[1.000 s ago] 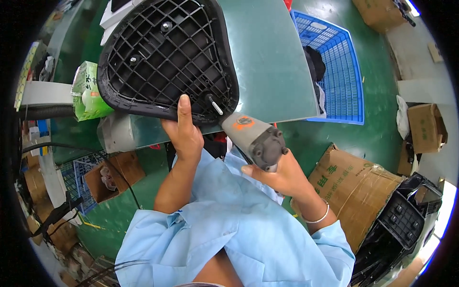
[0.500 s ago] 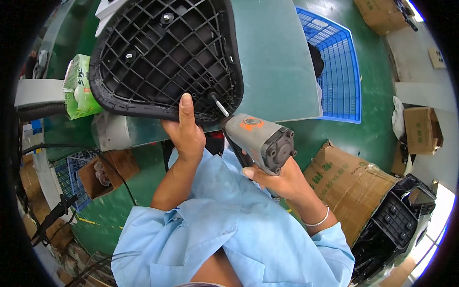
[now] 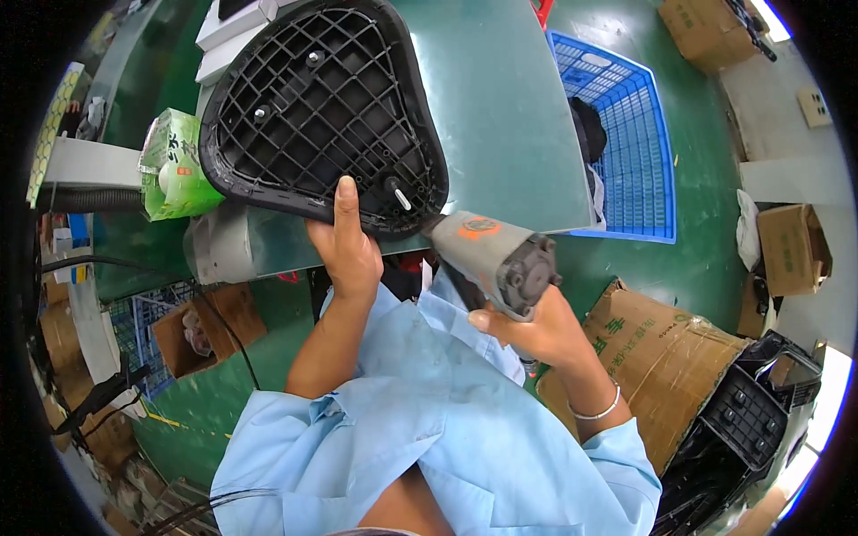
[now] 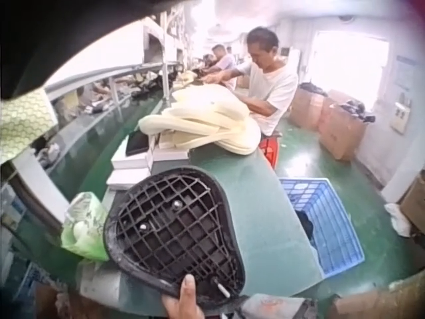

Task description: The recorder uses a pneumatic staple gun to attach components to a bicycle saddle base on a factory production line.

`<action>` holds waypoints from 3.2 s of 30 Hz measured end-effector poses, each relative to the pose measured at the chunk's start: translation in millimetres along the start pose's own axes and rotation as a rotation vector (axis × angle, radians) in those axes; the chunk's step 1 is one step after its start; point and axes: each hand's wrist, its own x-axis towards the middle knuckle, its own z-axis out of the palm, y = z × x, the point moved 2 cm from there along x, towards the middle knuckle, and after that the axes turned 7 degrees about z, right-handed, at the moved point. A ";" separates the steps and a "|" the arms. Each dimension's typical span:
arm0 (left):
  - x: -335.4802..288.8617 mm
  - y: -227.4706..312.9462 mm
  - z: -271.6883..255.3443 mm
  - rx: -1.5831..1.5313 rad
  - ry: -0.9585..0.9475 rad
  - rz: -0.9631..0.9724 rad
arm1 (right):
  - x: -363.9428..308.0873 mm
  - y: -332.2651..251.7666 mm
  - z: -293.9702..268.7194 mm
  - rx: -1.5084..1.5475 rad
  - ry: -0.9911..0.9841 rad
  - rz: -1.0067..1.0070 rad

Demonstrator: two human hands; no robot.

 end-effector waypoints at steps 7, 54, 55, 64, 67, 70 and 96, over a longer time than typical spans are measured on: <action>1.0 -4.8 -3.5 0.001 -0.023 -0.038 | -4.7 -10.9 -7.4 -0.156 0.043 -0.100; 63.8 86.2 -35.0 0.436 -0.723 -0.378 | 100.4 -115.1 -6.5 -0.531 0.238 -1.258; 63.5 85.4 -33.8 0.436 -0.728 -0.381 | 100.0 -113.9 -4.2 -0.530 0.243 -1.255; 65.1 84.0 -28.9 0.410 -0.719 -0.423 | 112.2 -104.2 11.3 -0.623 0.226 -1.311; 76.5 82.4 -33.0 0.416 -0.813 -0.378 | 107.9 -104.2 13.1 -0.619 0.206 -1.338; 90.6 85.0 -30.4 0.447 -0.830 -0.402 | 102.5 -106.3 17.0 -0.674 0.252 -1.347; 117.6 189.6 -45.8 0.291 0.311 0.674 | 92.3 -108.1 13.6 -0.792 0.291 -1.123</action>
